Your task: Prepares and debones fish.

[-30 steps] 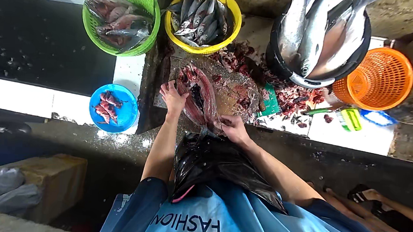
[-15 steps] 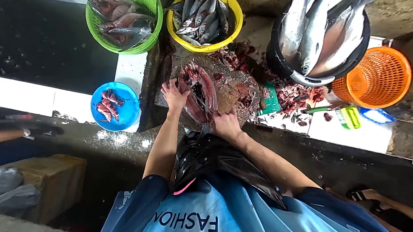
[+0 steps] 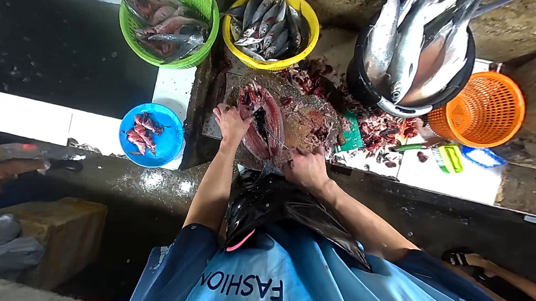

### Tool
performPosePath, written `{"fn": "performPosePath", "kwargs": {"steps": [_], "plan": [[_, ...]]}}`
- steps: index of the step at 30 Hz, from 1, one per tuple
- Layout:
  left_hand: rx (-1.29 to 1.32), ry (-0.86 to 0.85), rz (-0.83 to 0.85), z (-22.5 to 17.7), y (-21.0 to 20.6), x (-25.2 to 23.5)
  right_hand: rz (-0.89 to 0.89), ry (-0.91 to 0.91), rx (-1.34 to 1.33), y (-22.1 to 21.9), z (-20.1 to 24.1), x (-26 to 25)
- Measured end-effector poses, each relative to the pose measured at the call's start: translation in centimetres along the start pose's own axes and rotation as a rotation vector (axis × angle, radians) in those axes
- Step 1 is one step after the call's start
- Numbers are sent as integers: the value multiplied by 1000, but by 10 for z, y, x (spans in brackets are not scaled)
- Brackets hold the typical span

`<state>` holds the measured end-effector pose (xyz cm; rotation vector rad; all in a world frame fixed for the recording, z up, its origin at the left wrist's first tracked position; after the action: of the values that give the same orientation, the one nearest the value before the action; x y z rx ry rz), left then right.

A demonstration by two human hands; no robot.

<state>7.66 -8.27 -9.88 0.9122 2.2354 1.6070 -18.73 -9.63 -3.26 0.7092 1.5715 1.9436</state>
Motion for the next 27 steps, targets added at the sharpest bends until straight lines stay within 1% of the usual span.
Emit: {"fn": "performPosePath", "kwargs": {"steps": [2,4,7,9,10,17,21,23,25,27], "plan": [[102,22,124,-13,1,11,-72,7,-18,3,-1,-2],[344,140,202,-14,-12,23,-94,8,-17,1,-3,-3],[922,395,189,6,-47,32,-76,5,-7,-6,-3,-1],[1166,467,196,9,-55,35,-65,12,-10,-9,-1,-1],[1224,477,210,9,-56,37,-67,22,-18,-10,0,-1],[1303,520,237,11,-58,39,-33,20,-45,-19,10,-6],[1356,582,250,11,-59,43,-26,42,-93,-27,13,-4],[1378,621,245,12,-60,43,37,7,-119,-30,10,-1],[1392,657,246,16,-63,44,90,-66,-142,-32,-1,4],[1391,652,242,18,-63,41,60,-106,-165,-28,-14,9]]}}
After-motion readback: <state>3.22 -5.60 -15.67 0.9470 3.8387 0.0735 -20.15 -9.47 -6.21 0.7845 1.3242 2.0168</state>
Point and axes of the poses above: each hand's wrist, its own x-axis away from the middle knuckle, its own y-axis out of the back of the hand, z = x × y, the point moved 10 cm from there along -x, towards the middle knuckle, and after that the axes turned 13 degrees about -z, right-handed, at the moved point
